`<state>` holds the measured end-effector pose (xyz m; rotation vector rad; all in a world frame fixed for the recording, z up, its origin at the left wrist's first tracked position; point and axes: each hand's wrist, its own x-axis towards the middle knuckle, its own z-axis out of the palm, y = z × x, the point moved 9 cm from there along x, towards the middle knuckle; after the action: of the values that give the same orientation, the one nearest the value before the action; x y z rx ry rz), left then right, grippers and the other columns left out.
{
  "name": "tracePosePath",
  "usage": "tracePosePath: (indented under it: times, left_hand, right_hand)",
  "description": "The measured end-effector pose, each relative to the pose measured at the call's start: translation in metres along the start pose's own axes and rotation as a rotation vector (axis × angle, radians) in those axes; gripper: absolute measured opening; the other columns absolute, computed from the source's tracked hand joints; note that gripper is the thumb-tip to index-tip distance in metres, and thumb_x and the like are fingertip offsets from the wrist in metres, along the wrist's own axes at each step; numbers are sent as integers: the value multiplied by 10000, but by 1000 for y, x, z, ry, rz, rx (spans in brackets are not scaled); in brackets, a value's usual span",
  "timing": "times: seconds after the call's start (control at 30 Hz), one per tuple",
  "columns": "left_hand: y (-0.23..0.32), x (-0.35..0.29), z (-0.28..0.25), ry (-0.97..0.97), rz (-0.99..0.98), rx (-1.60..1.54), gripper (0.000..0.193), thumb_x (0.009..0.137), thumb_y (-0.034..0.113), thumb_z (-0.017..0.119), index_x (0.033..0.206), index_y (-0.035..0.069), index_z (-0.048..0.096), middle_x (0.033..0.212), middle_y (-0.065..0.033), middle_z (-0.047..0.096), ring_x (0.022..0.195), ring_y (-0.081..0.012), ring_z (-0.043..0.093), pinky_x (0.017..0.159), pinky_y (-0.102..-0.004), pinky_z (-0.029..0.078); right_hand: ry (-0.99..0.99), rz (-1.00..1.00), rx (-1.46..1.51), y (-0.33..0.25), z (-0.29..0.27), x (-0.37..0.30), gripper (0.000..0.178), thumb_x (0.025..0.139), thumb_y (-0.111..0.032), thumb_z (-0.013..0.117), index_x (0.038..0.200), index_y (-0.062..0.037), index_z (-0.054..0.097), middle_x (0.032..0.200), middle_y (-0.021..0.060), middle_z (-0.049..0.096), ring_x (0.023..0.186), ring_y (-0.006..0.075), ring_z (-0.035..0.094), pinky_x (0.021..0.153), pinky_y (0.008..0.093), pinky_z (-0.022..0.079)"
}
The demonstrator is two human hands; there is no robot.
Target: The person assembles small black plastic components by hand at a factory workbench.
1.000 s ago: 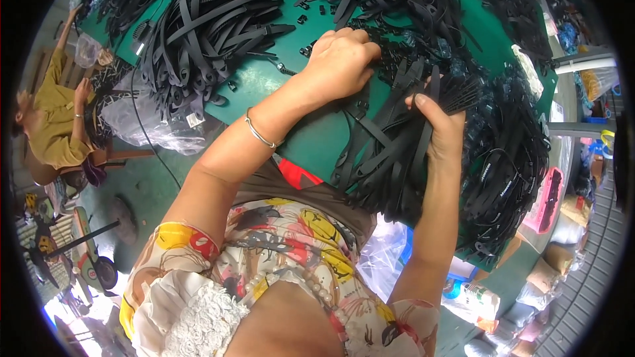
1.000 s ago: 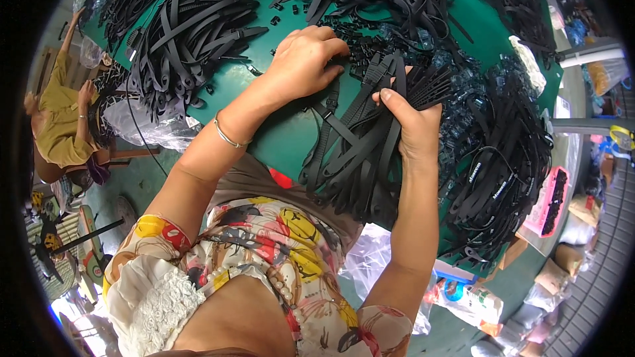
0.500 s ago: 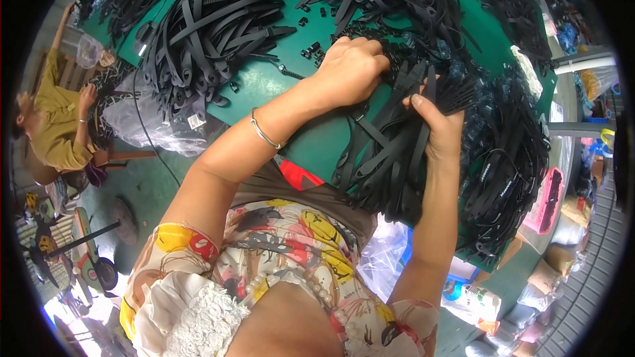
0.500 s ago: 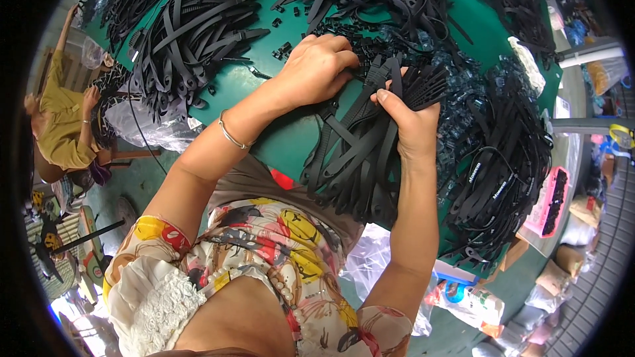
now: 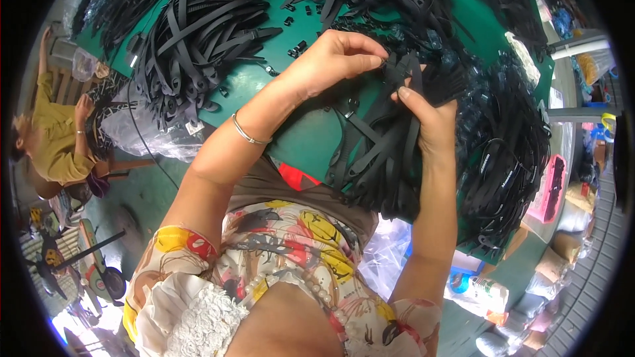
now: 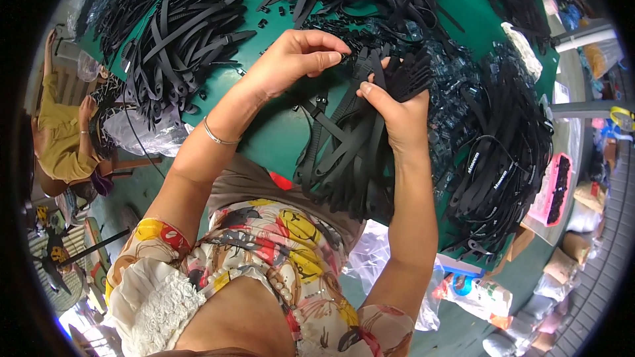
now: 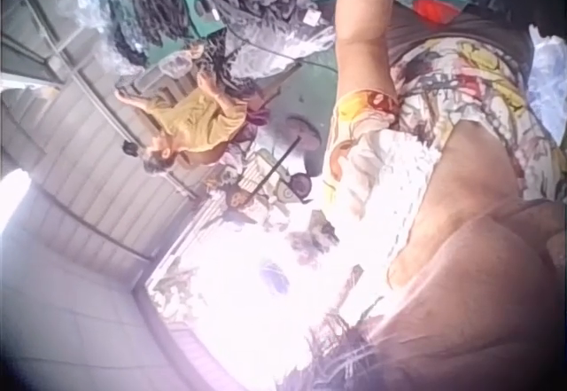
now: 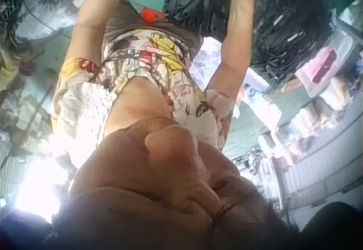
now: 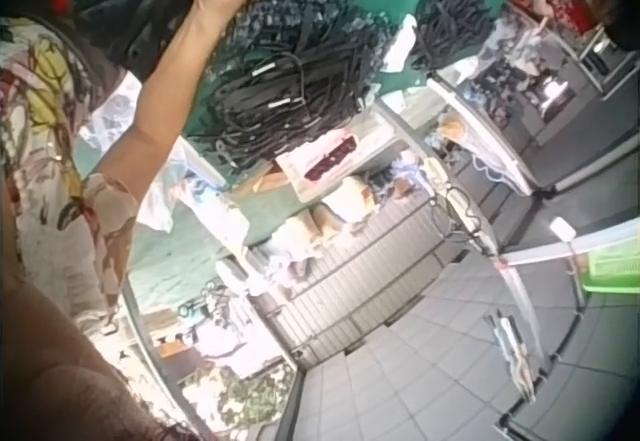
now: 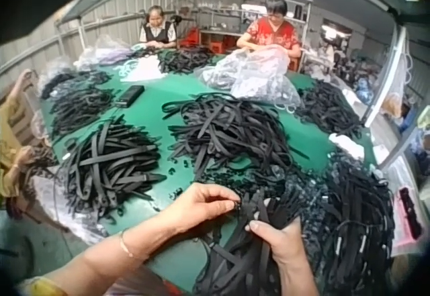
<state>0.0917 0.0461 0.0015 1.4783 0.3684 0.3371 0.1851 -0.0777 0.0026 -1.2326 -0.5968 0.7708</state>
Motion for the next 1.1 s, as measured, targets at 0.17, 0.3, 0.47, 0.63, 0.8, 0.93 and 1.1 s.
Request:
tracePosePath:
  times: [0.17,0.3,0.47,0.63,0.8,0.93,1.1]
  left_hand:
    - [-22,2,28,-138,-153,-415,192,847,132,615,1000,20,641,763,20,556,658,-50,448,572,-181,359]
    - [-20,2,32,-151,-154,-439,197,847,136,615,999,13,642,753,19,553,660,-54,450,573,-183,361]
    - [-15,1,30,-134,-92,-342,181,847,133,612,977,16,658,751,10,574,645,-51,455,579,-184,373]
    - [-7,2,28,-105,81,-166,161,828,94,620,961,19,669,812,-5,630,642,-43,485,596,-179,396]
    - [-10,2,28,-125,-16,-205,161,821,91,630,960,21,669,806,-8,627,656,-50,495,592,-183,396]
    - [-13,1,26,-129,-66,-340,164,822,103,635,959,18,667,789,-4,614,663,-54,493,592,-187,394]
    - [-13,1,25,-112,-58,-306,171,816,101,640,960,15,666,784,-3,610,666,-56,492,596,-189,396]
  right_hand:
    - [-91,-63,-43,-3,6,3,235,699,23,671,896,-14,549,771,25,574,669,117,581,655,252,489]
    - [-57,-41,-36,-2,5,3,210,701,20,669,875,-14,556,752,20,571,662,112,576,646,243,481]
    - [-54,-40,-48,-3,5,3,186,701,16,668,853,-15,564,743,18,569,661,113,575,642,242,478]
    - [-76,-40,-37,-3,8,3,180,700,5,669,846,-16,565,743,19,569,664,115,576,640,245,473]
    - [-65,-40,-38,-2,5,3,171,699,4,668,834,-17,565,742,21,570,659,119,576,640,247,472]
    - [-64,-36,-51,-4,7,3,155,698,5,667,811,-20,564,738,22,572,651,121,577,638,247,470]
    - [-53,-30,-50,-3,6,2,146,699,9,663,802,-21,564,727,22,571,647,118,575,636,244,467]
